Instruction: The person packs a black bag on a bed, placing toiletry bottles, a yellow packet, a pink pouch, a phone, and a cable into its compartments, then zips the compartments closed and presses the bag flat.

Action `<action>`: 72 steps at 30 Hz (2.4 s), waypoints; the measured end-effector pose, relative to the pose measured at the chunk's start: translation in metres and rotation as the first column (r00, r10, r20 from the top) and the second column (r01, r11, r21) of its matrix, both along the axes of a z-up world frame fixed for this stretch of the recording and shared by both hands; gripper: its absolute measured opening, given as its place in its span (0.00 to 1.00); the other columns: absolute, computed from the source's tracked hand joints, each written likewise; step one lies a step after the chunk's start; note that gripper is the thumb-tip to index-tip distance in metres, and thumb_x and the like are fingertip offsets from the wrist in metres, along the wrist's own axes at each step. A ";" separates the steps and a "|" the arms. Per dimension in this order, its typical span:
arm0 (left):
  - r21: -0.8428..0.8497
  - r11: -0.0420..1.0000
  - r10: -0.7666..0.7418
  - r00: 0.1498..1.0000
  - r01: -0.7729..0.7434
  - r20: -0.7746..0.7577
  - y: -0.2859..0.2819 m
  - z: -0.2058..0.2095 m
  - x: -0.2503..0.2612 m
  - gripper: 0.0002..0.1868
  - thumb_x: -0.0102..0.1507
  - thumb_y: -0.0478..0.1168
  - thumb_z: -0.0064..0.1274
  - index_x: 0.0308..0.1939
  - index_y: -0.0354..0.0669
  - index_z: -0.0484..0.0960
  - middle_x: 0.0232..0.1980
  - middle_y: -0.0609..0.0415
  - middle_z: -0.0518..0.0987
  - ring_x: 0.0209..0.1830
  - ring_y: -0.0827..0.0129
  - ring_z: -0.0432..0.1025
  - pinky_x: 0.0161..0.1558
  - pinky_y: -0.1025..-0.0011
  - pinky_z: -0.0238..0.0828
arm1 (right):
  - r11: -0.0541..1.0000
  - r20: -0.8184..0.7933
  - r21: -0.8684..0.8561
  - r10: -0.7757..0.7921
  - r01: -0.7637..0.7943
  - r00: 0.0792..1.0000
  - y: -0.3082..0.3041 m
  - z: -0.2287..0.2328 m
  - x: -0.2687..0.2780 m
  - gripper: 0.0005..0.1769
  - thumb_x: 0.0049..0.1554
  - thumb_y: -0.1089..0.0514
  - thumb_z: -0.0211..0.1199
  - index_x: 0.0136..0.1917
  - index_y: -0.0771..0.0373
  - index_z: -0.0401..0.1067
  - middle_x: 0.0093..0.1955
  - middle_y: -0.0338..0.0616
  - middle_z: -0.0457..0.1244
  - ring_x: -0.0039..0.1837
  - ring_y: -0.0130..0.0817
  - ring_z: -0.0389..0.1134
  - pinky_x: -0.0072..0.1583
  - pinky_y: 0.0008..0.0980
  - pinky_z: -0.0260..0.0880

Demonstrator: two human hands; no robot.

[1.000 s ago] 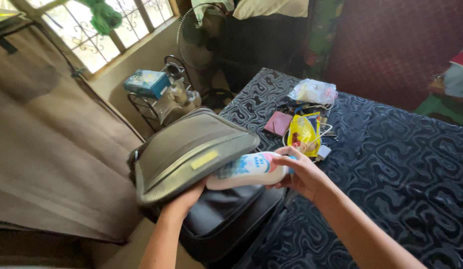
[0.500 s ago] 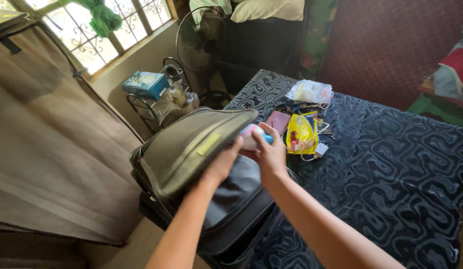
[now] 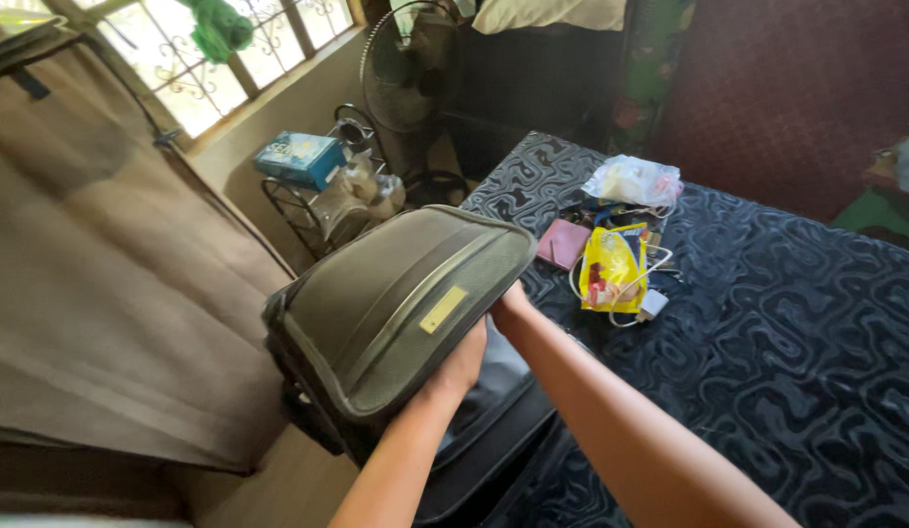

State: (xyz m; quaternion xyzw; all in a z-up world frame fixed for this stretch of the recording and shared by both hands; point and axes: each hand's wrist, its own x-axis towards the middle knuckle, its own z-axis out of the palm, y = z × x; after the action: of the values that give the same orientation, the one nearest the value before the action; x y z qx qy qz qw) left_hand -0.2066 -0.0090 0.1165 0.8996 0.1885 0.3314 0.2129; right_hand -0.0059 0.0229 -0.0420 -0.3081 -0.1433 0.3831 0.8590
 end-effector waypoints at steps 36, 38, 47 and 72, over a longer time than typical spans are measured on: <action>-0.826 0.335 0.115 0.890 -0.453 -0.442 -0.077 -0.280 0.333 0.29 0.60 0.50 0.58 0.62 0.39 0.79 0.66 0.28 0.72 0.70 0.40 0.64 0.68 0.55 0.63 | 0.140 0.777 -0.618 0.258 0.773 0.574 -0.203 -0.074 0.228 0.56 0.41 0.58 0.78 0.77 0.69 0.54 0.60 0.68 0.66 0.64 0.59 0.68 0.64 0.45 0.68; -0.854 0.290 0.151 0.902 -0.433 -0.405 -0.081 -0.277 0.330 0.26 0.64 0.47 0.53 0.63 0.39 0.79 0.70 0.23 0.64 0.73 0.37 0.57 0.67 0.52 0.62 | 0.099 0.761 -0.640 0.215 0.762 0.611 -0.207 -0.075 0.227 0.55 0.39 0.58 0.80 0.75 0.69 0.57 0.62 0.66 0.65 0.64 0.56 0.68 0.65 0.43 0.67; -0.935 0.144 0.439 0.868 -0.323 -0.232 -0.081 -0.216 0.312 0.42 0.54 0.43 0.73 0.66 0.29 0.68 0.65 0.27 0.70 0.64 0.52 0.70 0.66 0.64 0.67 | 0.314 0.653 -0.693 -0.107 0.649 0.750 -0.201 -0.024 0.204 0.45 0.39 0.64 0.75 0.70 0.67 0.67 0.54 0.51 0.71 0.53 0.40 0.72 0.54 0.35 0.72; -0.939 0.201 0.151 0.938 0.280 0.312 -0.021 -0.075 -0.055 0.06 0.62 0.34 0.57 0.32 0.44 0.76 0.28 0.63 0.71 0.25 0.79 0.65 0.30 0.76 0.63 | 0.695 0.260 -0.715 0.361 -0.073 0.896 -0.214 0.151 -0.035 0.24 0.48 0.54 0.73 0.57 0.64 0.76 0.44 0.42 0.70 0.42 0.32 0.72 0.46 0.34 0.78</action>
State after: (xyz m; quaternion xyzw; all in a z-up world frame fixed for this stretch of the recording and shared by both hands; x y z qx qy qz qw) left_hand -0.2614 -0.0295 0.0412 0.4973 0.2768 0.2762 0.7745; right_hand -0.0411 -0.1907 0.1092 -0.6533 -0.1905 0.4417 0.5847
